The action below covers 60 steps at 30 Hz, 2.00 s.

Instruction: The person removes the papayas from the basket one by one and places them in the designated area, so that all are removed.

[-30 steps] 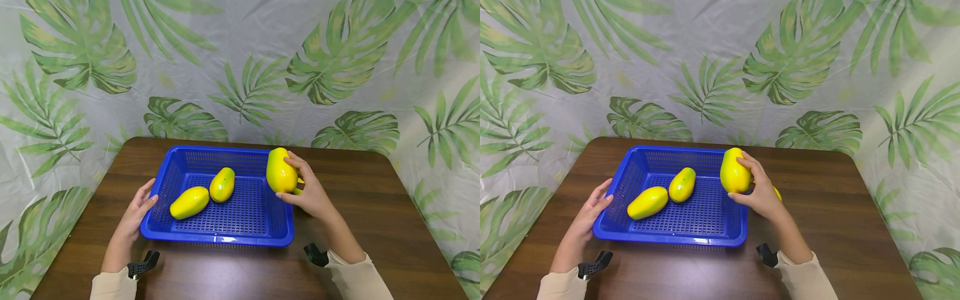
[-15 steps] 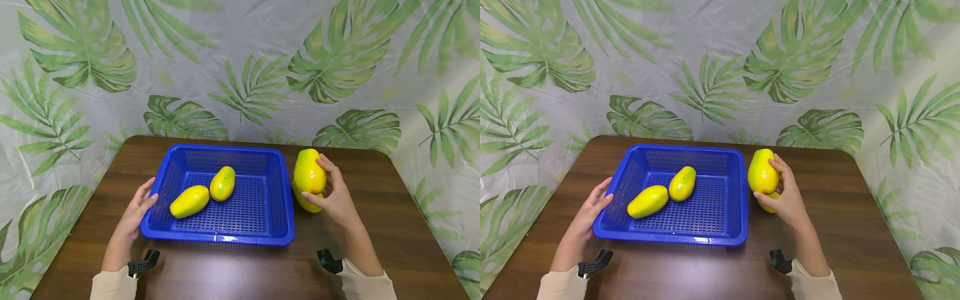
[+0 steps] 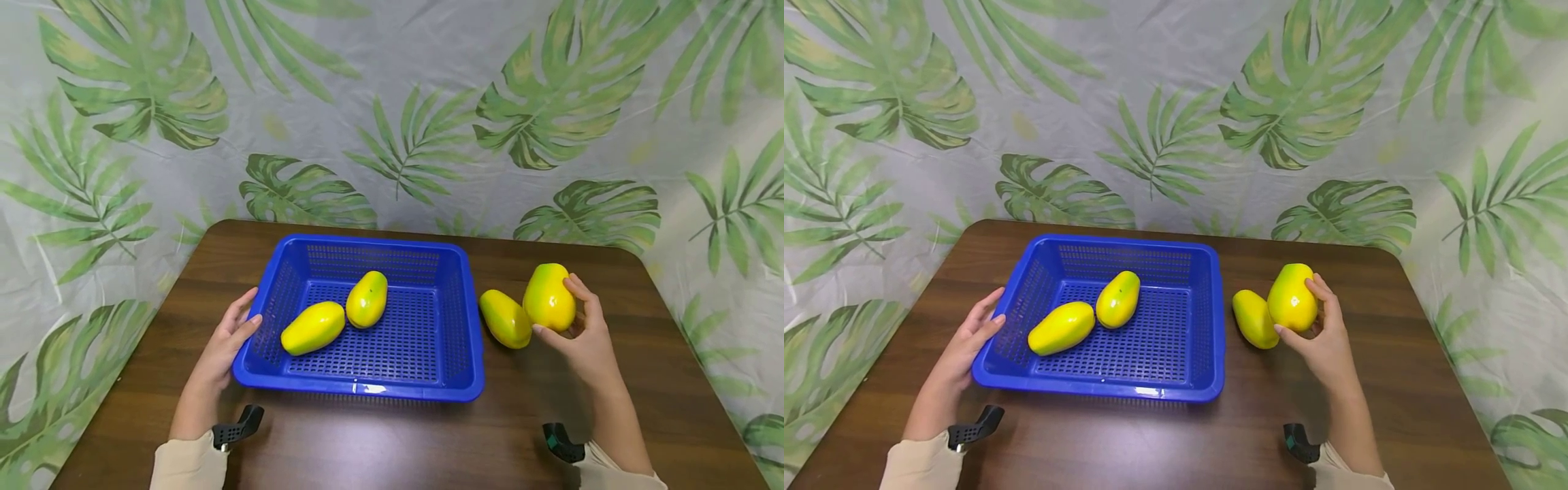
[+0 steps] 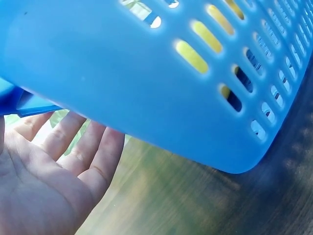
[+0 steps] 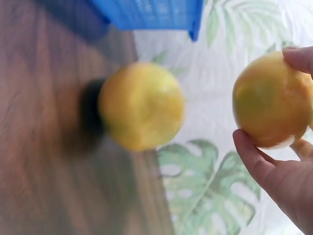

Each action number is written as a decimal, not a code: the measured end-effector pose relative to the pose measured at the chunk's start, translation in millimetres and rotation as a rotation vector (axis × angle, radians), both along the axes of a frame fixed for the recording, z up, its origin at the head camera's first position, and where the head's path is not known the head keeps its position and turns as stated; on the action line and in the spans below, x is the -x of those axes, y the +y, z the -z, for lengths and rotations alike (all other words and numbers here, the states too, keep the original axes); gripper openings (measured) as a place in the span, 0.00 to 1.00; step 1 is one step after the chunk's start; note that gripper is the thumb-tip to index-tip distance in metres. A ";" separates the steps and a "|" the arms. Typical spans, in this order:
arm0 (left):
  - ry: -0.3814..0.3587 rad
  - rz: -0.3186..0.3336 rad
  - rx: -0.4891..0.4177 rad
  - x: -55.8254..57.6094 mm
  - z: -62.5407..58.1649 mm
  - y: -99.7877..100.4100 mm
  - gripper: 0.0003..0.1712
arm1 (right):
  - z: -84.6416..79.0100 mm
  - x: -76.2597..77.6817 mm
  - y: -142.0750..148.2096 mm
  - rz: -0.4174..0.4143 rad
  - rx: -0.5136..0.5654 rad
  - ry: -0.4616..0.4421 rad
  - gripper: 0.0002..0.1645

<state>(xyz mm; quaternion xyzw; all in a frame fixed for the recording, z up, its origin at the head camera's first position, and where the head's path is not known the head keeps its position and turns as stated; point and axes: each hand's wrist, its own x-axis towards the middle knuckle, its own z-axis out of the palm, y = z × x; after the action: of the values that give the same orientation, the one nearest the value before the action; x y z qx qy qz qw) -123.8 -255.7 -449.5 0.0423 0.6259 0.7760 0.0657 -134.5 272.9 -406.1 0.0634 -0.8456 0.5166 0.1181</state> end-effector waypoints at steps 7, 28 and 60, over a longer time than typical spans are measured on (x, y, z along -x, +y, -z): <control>0.003 0.002 -0.007 2.5 -0.5 1.6 0.30 | 20.6 -1.0 16.4 0.072 -0.015 -0.051 0.48; 0.002 -0.007 -0.012 0.7 -0.2 2.1 0.30 | 79.6 6.4 30.0 0.138 0.088 -0.216 0.49; 0.005 -0.011 -0.012 0.3 1.0 0.0 0.30 | 79.2 5.9 23.3 0.153 0.088 -0.270 0.50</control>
<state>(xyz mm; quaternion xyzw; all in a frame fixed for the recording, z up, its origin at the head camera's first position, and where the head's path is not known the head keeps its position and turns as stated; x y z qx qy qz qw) -124.1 -255.7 -450.5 0.0413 0.6216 0.7800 0.0598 -140.4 296.1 -485.3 -0.0766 -0.8327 0.5466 0.0451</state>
